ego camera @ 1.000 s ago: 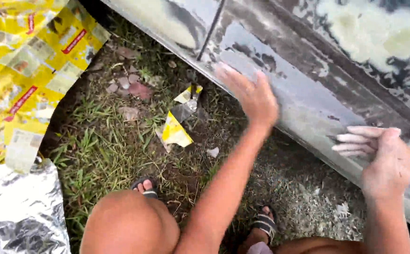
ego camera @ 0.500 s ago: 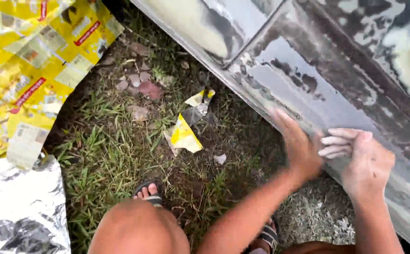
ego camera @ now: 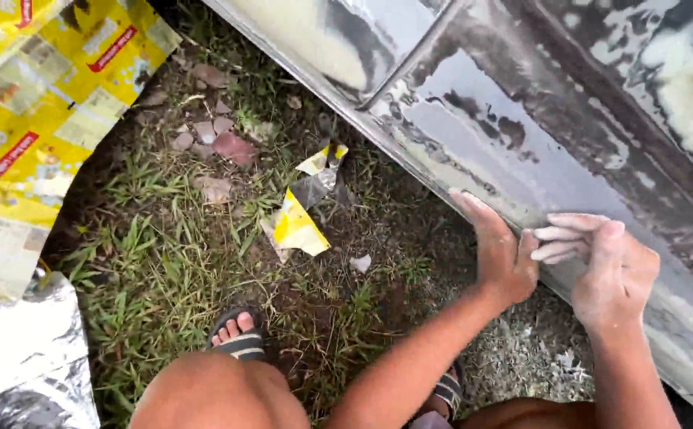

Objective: Sanding the exterior door of a car to smooth out body filler and prepare the surface for painting.

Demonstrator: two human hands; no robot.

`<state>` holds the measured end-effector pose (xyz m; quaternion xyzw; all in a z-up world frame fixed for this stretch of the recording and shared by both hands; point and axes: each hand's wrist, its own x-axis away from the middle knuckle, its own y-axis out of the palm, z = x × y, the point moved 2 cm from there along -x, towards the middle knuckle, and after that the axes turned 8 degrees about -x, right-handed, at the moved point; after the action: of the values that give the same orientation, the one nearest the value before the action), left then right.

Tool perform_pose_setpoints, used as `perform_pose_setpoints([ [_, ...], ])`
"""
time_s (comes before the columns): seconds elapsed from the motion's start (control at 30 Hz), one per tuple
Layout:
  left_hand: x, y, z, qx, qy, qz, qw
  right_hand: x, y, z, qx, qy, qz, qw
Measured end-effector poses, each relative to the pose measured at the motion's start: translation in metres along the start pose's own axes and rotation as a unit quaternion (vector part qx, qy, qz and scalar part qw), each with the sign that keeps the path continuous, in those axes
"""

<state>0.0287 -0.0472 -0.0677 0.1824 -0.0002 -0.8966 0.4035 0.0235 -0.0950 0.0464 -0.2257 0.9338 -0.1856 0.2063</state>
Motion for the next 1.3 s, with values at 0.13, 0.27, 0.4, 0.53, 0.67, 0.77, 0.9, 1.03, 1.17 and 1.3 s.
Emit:
perform_pose_setpoints([
  [0.13,-0.092,-0.045,-0.014,-0.151,-0.049,0.110,0.981,0.004,-0.009,0.004,0.020,0.004,-0.001,1.000],
  [0.27,-0.080,-0.050,0.005,-0.078,-0.110,0.099,0.986,0.008,-0.012,0.010,0.007,0.004,-0.005,1.000],
  [0.4,0.002,-0.004,0.009,0.017,0.002,0.029,0.999,0.005,0.007,-0.001,0.203,-0.028,-0.012,0.979],
  [0.53,-0.055,-0.030,-0.015,-0.143,0.169,0.116,0.968,0.004,0.005,0.006,0.084,0.017,-0.002,0.996],
  [0.67,-0.094,-0.069,0.000,-0.090,0.032,0.185,0.978,0.005,0.025,-0.005,0.184,-0.010,-0.053,0.981],
  [0.77,-0.048,-0.027,0.004,-0.092,0.071,0.145,0.983,-0.004,0.034,-0.013,0.264,0.009,-0.057,0.963],
  [0.9,-0.032,-0.018,-0.009,-0.086,0.073,0.079,0.990,0.000,0.029,0.006,0.299,0.034,-0.059,0.952],
  [1.03,-0.106,-0.066,-0.031,-0.191,0.111,0.176,0.959,0.000,0.044,0.002,0.291,0.025,-0.087,0.952],
  [1.17,-0.064,-0.049,-0.023,-0.063,0.018,0.143,0.988,0.006,0.037,-0.014,0.284,0.028,-0.078,0.955],
  [1.3,-0.026,-0.025,-0.021,-0.026,0.053,0.031,0.998,-0.008,0.035,-0.015,0.306,0.061,-0.041,0.949],
])
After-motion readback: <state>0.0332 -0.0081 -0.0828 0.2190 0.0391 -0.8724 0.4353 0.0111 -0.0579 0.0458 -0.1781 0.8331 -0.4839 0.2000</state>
